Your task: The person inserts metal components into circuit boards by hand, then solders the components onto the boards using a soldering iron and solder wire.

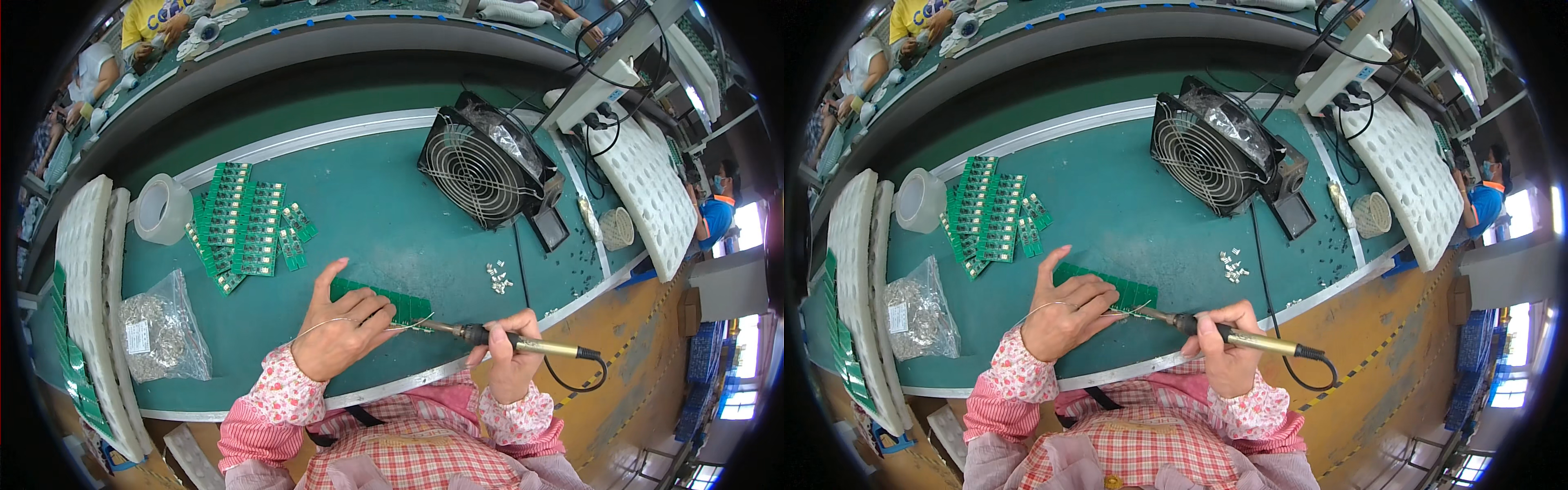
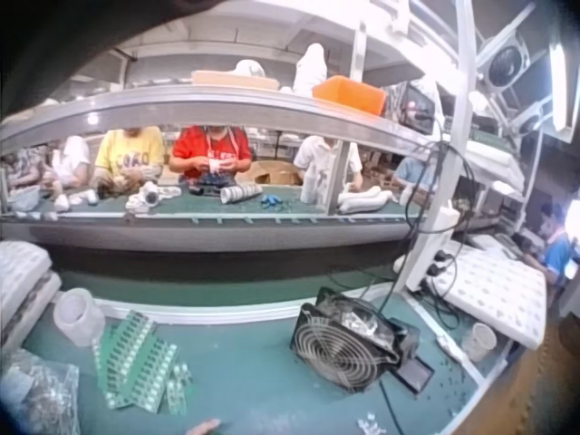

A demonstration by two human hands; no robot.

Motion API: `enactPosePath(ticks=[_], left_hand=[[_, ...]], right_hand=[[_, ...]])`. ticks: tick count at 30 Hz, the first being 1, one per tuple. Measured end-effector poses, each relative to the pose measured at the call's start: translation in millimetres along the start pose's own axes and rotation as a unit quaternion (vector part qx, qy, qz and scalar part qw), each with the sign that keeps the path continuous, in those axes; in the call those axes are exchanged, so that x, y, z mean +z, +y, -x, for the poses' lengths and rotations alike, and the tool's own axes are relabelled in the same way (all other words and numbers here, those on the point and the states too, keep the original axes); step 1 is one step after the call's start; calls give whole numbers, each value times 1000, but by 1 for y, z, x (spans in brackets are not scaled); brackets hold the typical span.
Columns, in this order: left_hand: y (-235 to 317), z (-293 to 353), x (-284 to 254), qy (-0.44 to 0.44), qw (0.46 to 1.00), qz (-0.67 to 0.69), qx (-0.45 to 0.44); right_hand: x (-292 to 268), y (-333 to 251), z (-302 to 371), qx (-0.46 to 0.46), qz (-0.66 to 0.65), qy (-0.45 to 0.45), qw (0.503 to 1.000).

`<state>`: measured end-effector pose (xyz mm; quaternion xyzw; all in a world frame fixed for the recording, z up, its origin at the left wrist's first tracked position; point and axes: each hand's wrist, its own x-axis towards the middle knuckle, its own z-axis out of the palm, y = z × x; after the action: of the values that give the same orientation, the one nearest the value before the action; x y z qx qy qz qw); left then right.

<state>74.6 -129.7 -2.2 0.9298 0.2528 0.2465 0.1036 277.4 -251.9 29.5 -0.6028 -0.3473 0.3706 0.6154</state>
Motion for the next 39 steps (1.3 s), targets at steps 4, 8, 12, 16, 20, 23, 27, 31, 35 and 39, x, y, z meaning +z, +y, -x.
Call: enactPosePath(ticks=[4,8,12,16,20,23,27,31,35,39], left_hand=[[1,-1,-1,6,1000,1,-1],[0,-3,-1,21,1000,-8,7],[0,-8,0,26,1000,-9,10],[0,-10,-4,4,1000,-6,-2],[1,-14,-8,-22,999,-7,-22],[0,-16,-13,-23,999,-3,-28],[-7,-14,-29,-7,997,48,-68],[-20,1,-26,-1,991,78,-112],[-27,8,-17,12,986,114,-124],[-24,4,-12,26,985,112,-128]], right_hand=[[-9,7,0,-39,-4,39,998],[-18,17,3,-47,46,31,997],[-8,30,-1,-113,132,12,985],[7,34,-9,-259,340,-25,904],[14,41,-17,-277,357,-23,892],[14,42,-18,-272,341,-22,899],[13,44,-19,-270,337,-16,902],[12,50,-19,-276,330,-13,903],[14,48,-19,-277,331,-21,902],[14,49,-19,-274,334,-21,902]])
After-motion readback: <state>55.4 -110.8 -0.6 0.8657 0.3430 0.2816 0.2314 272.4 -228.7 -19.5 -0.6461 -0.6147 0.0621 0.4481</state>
